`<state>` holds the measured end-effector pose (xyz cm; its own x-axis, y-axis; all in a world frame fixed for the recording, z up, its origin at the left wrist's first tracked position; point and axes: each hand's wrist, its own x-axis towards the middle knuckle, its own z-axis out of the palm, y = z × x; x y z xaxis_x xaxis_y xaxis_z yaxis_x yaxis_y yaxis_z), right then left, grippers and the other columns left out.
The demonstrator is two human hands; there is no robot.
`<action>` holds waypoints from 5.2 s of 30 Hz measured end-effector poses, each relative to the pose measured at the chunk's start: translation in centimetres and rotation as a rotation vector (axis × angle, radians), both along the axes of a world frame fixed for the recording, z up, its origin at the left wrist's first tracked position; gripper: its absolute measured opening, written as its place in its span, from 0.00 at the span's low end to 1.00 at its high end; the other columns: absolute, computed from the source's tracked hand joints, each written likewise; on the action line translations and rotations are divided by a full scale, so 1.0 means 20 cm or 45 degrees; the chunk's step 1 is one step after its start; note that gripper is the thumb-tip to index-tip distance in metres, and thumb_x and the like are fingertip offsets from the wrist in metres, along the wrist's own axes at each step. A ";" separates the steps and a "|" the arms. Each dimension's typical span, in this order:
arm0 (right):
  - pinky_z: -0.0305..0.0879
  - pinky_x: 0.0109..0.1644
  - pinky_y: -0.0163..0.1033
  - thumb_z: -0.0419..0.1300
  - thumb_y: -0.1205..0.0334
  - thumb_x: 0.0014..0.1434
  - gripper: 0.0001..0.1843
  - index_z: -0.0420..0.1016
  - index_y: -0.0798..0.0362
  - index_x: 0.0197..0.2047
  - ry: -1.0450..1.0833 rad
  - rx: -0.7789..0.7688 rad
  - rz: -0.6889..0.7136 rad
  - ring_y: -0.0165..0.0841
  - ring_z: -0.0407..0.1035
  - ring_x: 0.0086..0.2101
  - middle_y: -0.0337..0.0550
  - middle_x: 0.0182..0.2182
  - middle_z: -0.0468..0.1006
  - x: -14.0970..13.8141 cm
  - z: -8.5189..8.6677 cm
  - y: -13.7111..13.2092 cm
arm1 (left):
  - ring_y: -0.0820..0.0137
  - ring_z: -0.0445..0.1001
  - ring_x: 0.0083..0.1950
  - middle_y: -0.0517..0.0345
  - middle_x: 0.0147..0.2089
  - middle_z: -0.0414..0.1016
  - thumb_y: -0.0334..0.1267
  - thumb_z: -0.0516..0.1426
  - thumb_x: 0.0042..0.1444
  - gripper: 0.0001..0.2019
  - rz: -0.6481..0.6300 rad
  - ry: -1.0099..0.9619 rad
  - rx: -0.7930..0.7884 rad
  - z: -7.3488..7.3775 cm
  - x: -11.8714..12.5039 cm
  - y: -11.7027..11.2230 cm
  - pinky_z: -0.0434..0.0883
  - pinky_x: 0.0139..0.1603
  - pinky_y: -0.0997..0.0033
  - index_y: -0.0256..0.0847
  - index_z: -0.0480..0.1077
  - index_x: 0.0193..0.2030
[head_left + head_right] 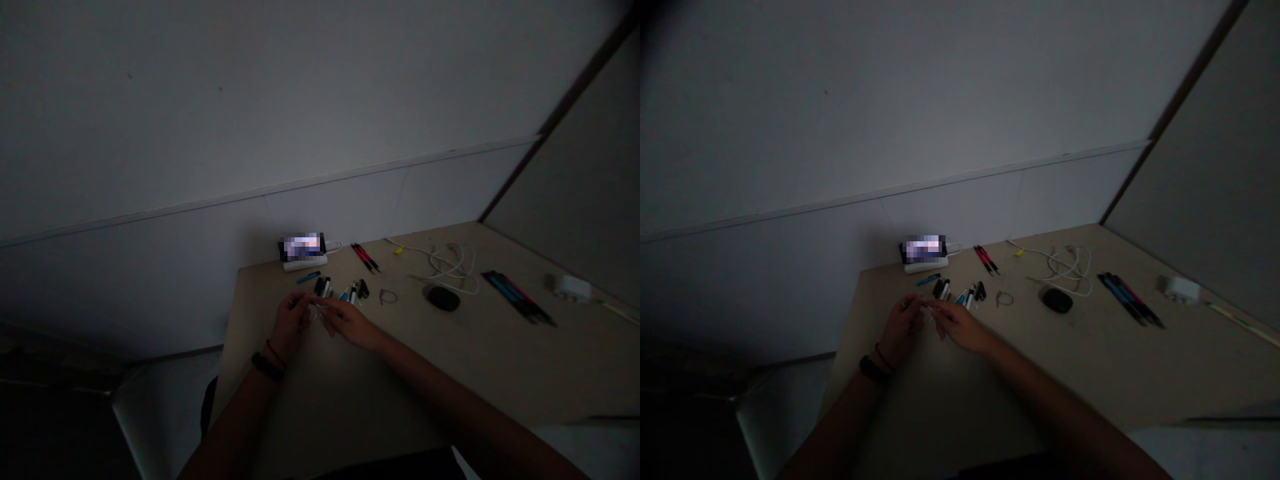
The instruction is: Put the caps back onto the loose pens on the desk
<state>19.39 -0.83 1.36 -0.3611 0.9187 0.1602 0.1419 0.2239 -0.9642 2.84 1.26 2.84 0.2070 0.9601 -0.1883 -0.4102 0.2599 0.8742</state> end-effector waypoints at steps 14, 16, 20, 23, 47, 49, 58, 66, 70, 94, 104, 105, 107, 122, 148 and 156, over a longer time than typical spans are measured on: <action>0.59 0.29 0.34 0.50 0.45 0.68 0.28 0.74 0.58 0.56 -0.033 -0.023 0.008 0.30 0.64 0.22 0.35 0.19 0.71 0.00 -0.01 0.00 | 0.85 0.50 0.17 0.73 0.19 0.57 0.48 0.71 0.43 0.20 -0.026 0.019 0.029 -0.01 0.01 0.00 0.49 0.17 0.81 0.37 0.69 0.33; 0.59 0.29 0.34 0.50 0.45 0.68 0.28 0.74 0.59 0.57 -0.024 -0.007 0.000 0.29 0.64 0.22 0.35 0.19 0.70 0.00 -0.01 0.00 | 0.85 0.50 0.17 0.73 0.20 0.58 0.48 0.71 0.43 0.21 -0.019 0.029 0.031 -0.01 0.01 0.01 0.49 0.17 0.81 0.37 0.69 0.33; 0.59 0.29 0.34 0.50 0.45 0.68 0.27 0.74 0.58 0.57 -0.005 0.012 -0.008 0.29 0.64 0.22 0.35 0.19 0.70 0.00 -0.01 0.00 | 0.84 0.50 0.17 0.73 0.20 0.58 0.49 0.71 0.43 0.21 -0.015 0.031 0.030 -0.01 0.00 0.01 0.49 0.18 0.81 0.38 0.68 0.33; 0.60 0.28 0.35 0.50 0.46 0.69 0.26 0.74 0.58 0.56 0.008 -0.004 -0.012 0.29 0.64 0.21 0.35 0.19 0.70 -0.01 -0.02 0.00 | 0.84 0.52 0.18 0.72 0.20 0.59 0.49 0.71 0.43 0.22 -0.003 0.055 0.034 -0.02 0.01 0.01 0.50 0.18 0.81 0.37 0.69 0.33; 0.59 0.28 0.34 0.52 0.44 0.66 0.29 0.75 0.59 0.56 0.013 -0.057 -0.040 0.29 0.62 0.21 0.34 0.18 0.68 0.00 -0.01 0.01 | 0.84 0.51 0.17 0.71 0.20 0.62 0.49 0.71 0.42 0.21 0.010 0.040 0.037 -0.03 0.01 0.01 0.49 0.18 0.79 0.37 0.71 0.34; 0.58 0.28 0.34 0.52 0.44 0.66 0.29 0.74 0.59 0.57 0.032 -0.041 -0.035 0.29 0.62 0.20 0.34 0.18 0.68 0.00 -0.02 0.01 | 0.84 0.52 0.17 0.71 0.21 0.62 0.49 0.71 0.42 0.21 0.023 0.035 0.038 -0.04 0.00 0.02 0.49 0.18 0.80 0.37 0.71 0.34; 0.60 0.29 0.34 0.53 0.47 0.67 0.28 0.73 0.59 0.59 0.031 -0.036 -0.080 0.30 0.63 0.21 0.34 0.18 0.69 0.00 -0.02 0.01 | 0.83 0.51 0.18 0.72 0.19 0.58 0.49 0.71 0.43 0.21 -0.016 0.097 0.044 -0.02 0.01 -0.01 0.49 0.20 0.79 0.36 0.72 0.35; 0.58 0.28 0.34 0.53 0.46 0.67 0.27 0.75 0.58 0.56 0.074 -0.030 -0.055 0.28 0.60 0.19 0.33 0.17 0.67 -0.01 -0.01 0.00 | 0.83 0.51 0.18 0.73 0.19 0.57 0.49 0.71 0.42 0.21 -0.009 0.082 0.033 -0.02 0.02 -0.01 0.48 0.19 0.79 0.36 0.71 0.34; 0.59 0.28 0.35 0.53 0.45 0.67 0.27 0.75 0.57 0.56 0.050 -0.013 -0.065 0.29 0.60 0.20 0.33 0.17 0.67 0.00 -0.02 0.00 | 0.84 0.50 0.18 0.73 0.19 0.57 0.48 0.72 0.42 0.21 -0.001 0.023 0.006 -0.02 0.01 0.00 0.47 0.19 0.80 0.37 0.70 0.34; 0.57 0.28 0.34 0.51 0.43 0.67 0.31 0.73 0.57 0.61 -0.048 -0.041 -0.055 0.28 0.58 0.19 0.32 0.17 0.67 0.00 0.00 -0.01 | 0.85 0.48 0.17 0.74 0.20 0.54 0.47 0.71 0.44 0.21 -0.037 -0.117 -0.062 -0.03 0.01 -0.01 0.45 0.17 0.81 0.37 0.69 0.34; 0.55 0.26 0.34 0.52 0.39 0.65 0.30 0.76 0.54 0.56 -0.044 -0.074 -0.058 0.29 0.56 0.19 0.34 0.17 0.67 0.00 -0.01 -0.01 | 0.85 0.50 0.18 0.72 0.21 0.56 0.45 0.71 0.44 0.20 -0.040 -0.168 -0.074 -0.04 0.01 -0.01 0.45 0.18 0.81 0.37 0.69 0.34; 0.55 0.26 0.34 0.52 0.40 0.66 0.30 0.76 0.55 0.56 -0.049 -0.070 -0.066 0.29 0.56 0.19 0.34 0.17 0.67 0.00 -0.01 -0.01 | 0.85 0.50 0.18 0.72 0.21 0.57 0.45 0.71 0.44 0.19 -0.044 -0.165 -0.071 -0.04 0.01 -0.02 0.46 0.18 0.81 0.37 0.69 0.34; 0.55 0.26 0.34 0.51 0.41 0.66 0.30 0.76 0.55 0.56 -0.055 -0.058 -0.074 0.29 0.57 0.19 0.34 0.17 0.67 -0.01 -0.01 -0.01 | 0.85 0.50 0.18 0.72 0.22 0.57 0.45 0.71 0.44 0.19 -0.048 -0.159 -0.067 -0.04 0.02 -0.02 0.46 0.18 0.81 0.37 0.70 0.35; 0.56 0.26 0.34 0.52 0.44 0.66 0.28 0.75 0.56 0.57 -0.066 -0.042 -0.093 0.28 0.56 0.19 0.33 0.17 0.67 -0.01 -0.01 -0.01 | 0.85 0.49 0.17 0.73 0.19 0.55 0.46 0.72 0.43 0.20 -0.018 -0.202 -0.100 0.00 0.02 -0.03 0.45 0.17 0.82 0.37 0.69 0.32; 0.52 0.23 0.34 0.51 0.36 0.64 0.30 0.76 0.55 0.51 -0.042 -0.079 -0.090 0.28 0.55 0.18 0.33 0.17 0.66 -0.01 0.01 -0.01 | 0.82 0.51 0.17 0.72 0.17 0.56 0.49 0.70 0.44 0.19 -0.033 0.020 0.037 -0.06 0.04 -0.02 0.49 0.19 0.79 0.37 0.72 0.32; 0.46 0.20 0.34 0.50 0.31 0.61 0.30 0.69 0.52 0.35 0.077 -0.198 -0.119 0.26 0.51 0.16 0.34 0.16 0.65 -0.01 0.01 -0.02 | 0.79 0.54 0.17 0.68 0.18 0.62 0.49 0.68 0.45 0.16 -0.030 0.218 0.139 -0.09 0.05 -0.02 0.51 0.19 0.77 0.37 0.76 0.32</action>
<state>19.18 -1.23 1.59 -0.2668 0.9632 0.0323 0.0959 0.0598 -0.9936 3.82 0.91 0.99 0.2037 0.9719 -0.1177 -0.2481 0.1675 0.9541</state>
